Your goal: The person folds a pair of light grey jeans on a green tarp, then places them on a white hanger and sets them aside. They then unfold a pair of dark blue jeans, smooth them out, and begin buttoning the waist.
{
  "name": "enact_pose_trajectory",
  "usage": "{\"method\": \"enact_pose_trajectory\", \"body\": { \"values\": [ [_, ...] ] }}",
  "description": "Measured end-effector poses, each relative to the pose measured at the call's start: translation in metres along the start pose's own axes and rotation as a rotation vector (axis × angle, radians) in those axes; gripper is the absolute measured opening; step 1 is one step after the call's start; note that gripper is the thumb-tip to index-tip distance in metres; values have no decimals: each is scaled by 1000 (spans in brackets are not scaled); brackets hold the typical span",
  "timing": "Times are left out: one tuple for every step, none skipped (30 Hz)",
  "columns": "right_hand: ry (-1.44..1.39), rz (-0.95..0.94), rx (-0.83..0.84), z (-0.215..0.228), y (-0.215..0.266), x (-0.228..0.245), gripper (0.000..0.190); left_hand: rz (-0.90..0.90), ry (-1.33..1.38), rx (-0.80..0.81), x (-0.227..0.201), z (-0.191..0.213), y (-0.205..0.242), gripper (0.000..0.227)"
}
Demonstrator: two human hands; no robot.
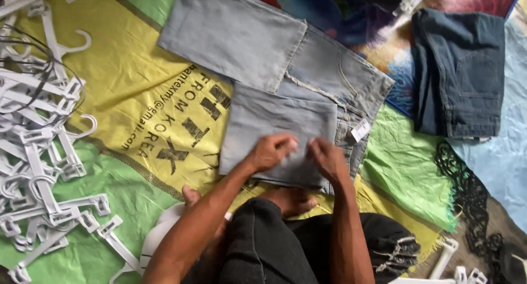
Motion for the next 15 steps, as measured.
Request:
{"method": "enact_pose_trajectory", "body": {
  "values": [
    [4,5,4,-5,-3,-12,48,1,1,-8,-6,0,5,33],
    [-2,-77,117,-11,-7,-25,43,188,292,262,-10,-4,10,38],
    [-7,-158,227,-16,-12,-36,39,370,582,534,-15,-6,15,45],
    [-3,-153,229,-4,0,-24,39,367,583,528,-9,5,24,45],
    [-78,-208,276,7,11,-13,50,478,614,556,-3,16,33,44],
    [-153,-263,324,18,23,-1,62,589,644,582,3,27,43,43],
    [-152,-259,330,25,30,7,62,592,644,575,6,40,51,43],
    [-334,-271,352,32,37,15,67,630,605,527,9,53,58,49],
    [-510,-280,369,44,42,24,73,659,566,477,11,66,62,56],
    [-503,-273,372,43,40,23,73,655,567,468,3,80,69,56],
    [-541,-279,343,41,39,23,72,658,589,350,-3,95,79,56],
    [-579,-285,313,39,37,23,72,660,610,232,-10,110,89,57],
    [-578,-283,314,33,33,20,72,659,609,230,-11,123,98,57],
    [-470,-244,223,29,27,16,68,642,589,114,-10,136,106,59],
    [-364,-210,129,25,26,9,64,627,569,7,-9,146,114,62]
  ]
}}
Point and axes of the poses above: each hand's wrist, its own y-axis away from the middle knuckle, its own z-axis out of the back of the hand, x = y × z, the point moved 1 cm from there along -y, towards the middle knuckle, and after that the axes turned 11 degrees about x, right-handed, at the moved point
